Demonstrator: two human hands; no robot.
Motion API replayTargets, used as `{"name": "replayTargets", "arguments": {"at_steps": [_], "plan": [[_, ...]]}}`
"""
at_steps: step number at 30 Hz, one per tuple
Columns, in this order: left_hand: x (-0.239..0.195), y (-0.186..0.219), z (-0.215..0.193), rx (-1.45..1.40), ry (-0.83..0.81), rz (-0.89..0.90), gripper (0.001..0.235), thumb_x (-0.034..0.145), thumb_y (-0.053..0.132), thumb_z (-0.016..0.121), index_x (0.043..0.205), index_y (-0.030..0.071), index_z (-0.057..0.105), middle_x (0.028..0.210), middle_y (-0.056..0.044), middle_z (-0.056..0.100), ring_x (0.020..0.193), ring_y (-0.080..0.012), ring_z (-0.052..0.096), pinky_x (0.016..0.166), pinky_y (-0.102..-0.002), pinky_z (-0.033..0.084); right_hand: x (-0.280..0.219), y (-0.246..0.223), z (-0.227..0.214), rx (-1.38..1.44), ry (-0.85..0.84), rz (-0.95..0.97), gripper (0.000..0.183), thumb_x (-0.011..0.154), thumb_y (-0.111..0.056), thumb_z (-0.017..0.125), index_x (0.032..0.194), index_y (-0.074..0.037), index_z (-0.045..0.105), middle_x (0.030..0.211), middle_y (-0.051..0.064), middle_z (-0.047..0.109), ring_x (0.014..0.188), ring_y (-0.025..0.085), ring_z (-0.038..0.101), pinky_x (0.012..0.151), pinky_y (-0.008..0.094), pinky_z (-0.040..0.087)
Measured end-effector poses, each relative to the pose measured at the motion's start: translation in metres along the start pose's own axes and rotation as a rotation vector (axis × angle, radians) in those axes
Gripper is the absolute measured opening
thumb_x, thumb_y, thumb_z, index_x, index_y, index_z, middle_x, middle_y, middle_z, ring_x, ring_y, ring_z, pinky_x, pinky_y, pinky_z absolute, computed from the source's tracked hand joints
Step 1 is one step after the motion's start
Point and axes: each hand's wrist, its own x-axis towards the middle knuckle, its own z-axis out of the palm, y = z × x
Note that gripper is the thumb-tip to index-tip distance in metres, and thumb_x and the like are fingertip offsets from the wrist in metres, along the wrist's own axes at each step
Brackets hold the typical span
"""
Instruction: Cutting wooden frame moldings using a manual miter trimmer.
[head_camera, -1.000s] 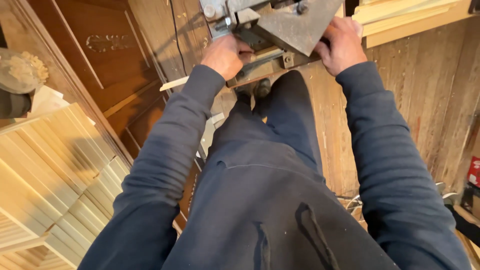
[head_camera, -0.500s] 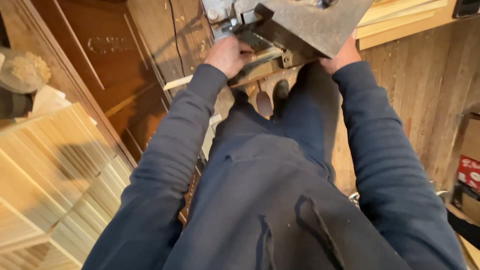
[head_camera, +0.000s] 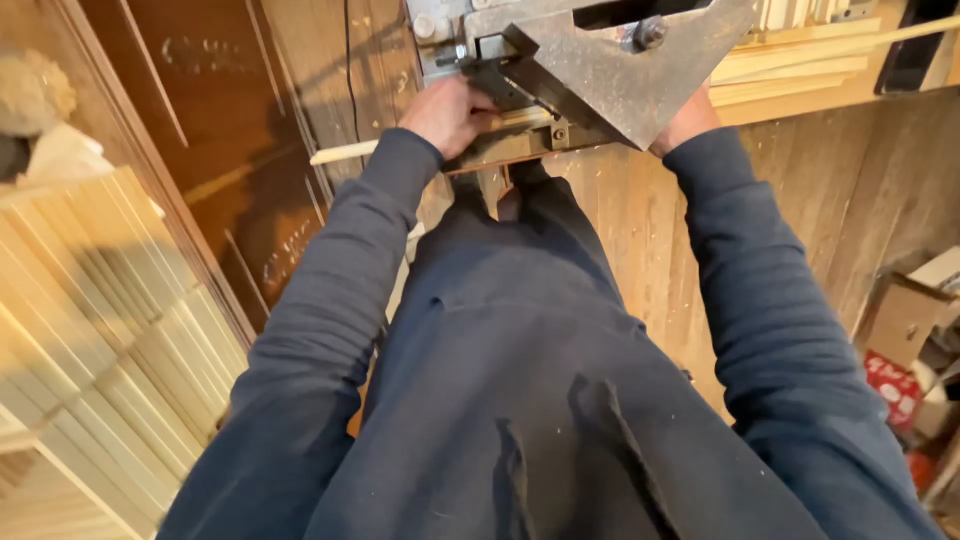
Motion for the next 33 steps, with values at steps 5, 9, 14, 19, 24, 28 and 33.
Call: {"name": "replayTargets", "arguments": {"at_steps": [5,9,14,19,24,28,33], "plan": [[-0.002,-0.006,0.006,0.049,0.066,0.050,0.023,0.089,0.026,0.075,0.101,0.008,0.082,0.094,-0.021,0.072,0.094,-0.0411,0.066,0.086,-0.051,0.051,0.023,0.022,-0.010,0.167,-0.111,-0.159,0.036,0.099,-0.018,0.068,0.131,-0.003,0.067,0.127,0.024,0.067,0.118,0.043,0.061,0.101,0.047,0.048],[-0.002,-0.010,0.010,0.071,0.080,0.080,0.019,0.089,0.022,0.072,0.100,0.010,0.083,0.094,-0.020,0.073,0.093,-0.0408,0.066,0.087,-0.051,0.051,0.029,0.037,-0.022,-0.055,-0.177,-0.218,0.030,0.089,-0.016,0.075,0.114,-0.001,0.069,0.116,0.024,0.069,0.109,0.046,0.062,0.095,0.050,0.050],[-0.009,0.002,0.009,0.031,0.077,-0.020,0.022,0.091,0.027,0.073,0.101,0.009,0.081,0.096,-0.019,0.071,0.095,-0.0400,0.065,0.087,-0.051,0.050,0.027,0.018,-0.038,0.091,-0.048,-0.211,0.031,0.095,-0.015,0.074,0.121,-0.001,0.068,0.119,0.024,0.068,0.111,0.046,0.062,0.094,0.049,0.051],[-0.006,-0.009,0.015,0.079,0.114,0.053,0.020,0.091,0.023,0.073,0.101,0.009,0.083,0.100,-0.019,0.068,0.099,-0.0408,0.064,0.088,-0.052,0.049,0.020,0.025,-0.029,0.024,0.015,-0.124,0.020,0.097,-0.013,0.074,0.112,-0.002,0.069,0.116,0.022,0.070,0.108,0.045,0.063,0.090,0.049,0.052],[-0.008,-0.002,0.010,0.057,0.112,0.009,0.019,0.091,0.024,0.073,0.100,0.011,0.082,0.101,-0.017,0.073,0.099,-0.0389,0.066,0.089,-0.050,0.050,-0.003,-0.010,-0.050,-0.008,0.183,-0.171,0.026,0.091,-0.007,0.072,0.117,-0.001,0.069,0.118,0.024,0.067,0.108,0.051,0.058,0.093,0.053,0.049],[-0.011,0.008,0.004,0.034,0.073,-0.068,0.020,0.090,0.027,0.075,0.101,0.011,0.082,0.100,-0.017,0.073,0.098,-0.0386,0.066,0.087,-0.049,0.051,-0.031,-0.046,-0.038,0.218,0.298,-0.159,0.033,0.093,-0.002,0.059,0.126,0.004,0.060,0.125,0.026,0.060,0.116,0.053,0.055,0.100,0.053,0.048],[-0.005,-0.001,0.007,0.058,0.094,0.043,0.019,0.090,0.025,0.076,0.100,0.011,0.083,0.101,-0.018,0.073,0.098,-0.0399,0.065,0.088,-0.050,0.050,-0.028,-0.097,-0.020,0.337,0.121,-0.051,0.023,0.093,-0.012,0.069,0.115,-0.004,0.070,0.104,0.021,0.070,0.095,0.043,0.068,0.082,0.048,0.054]]}}
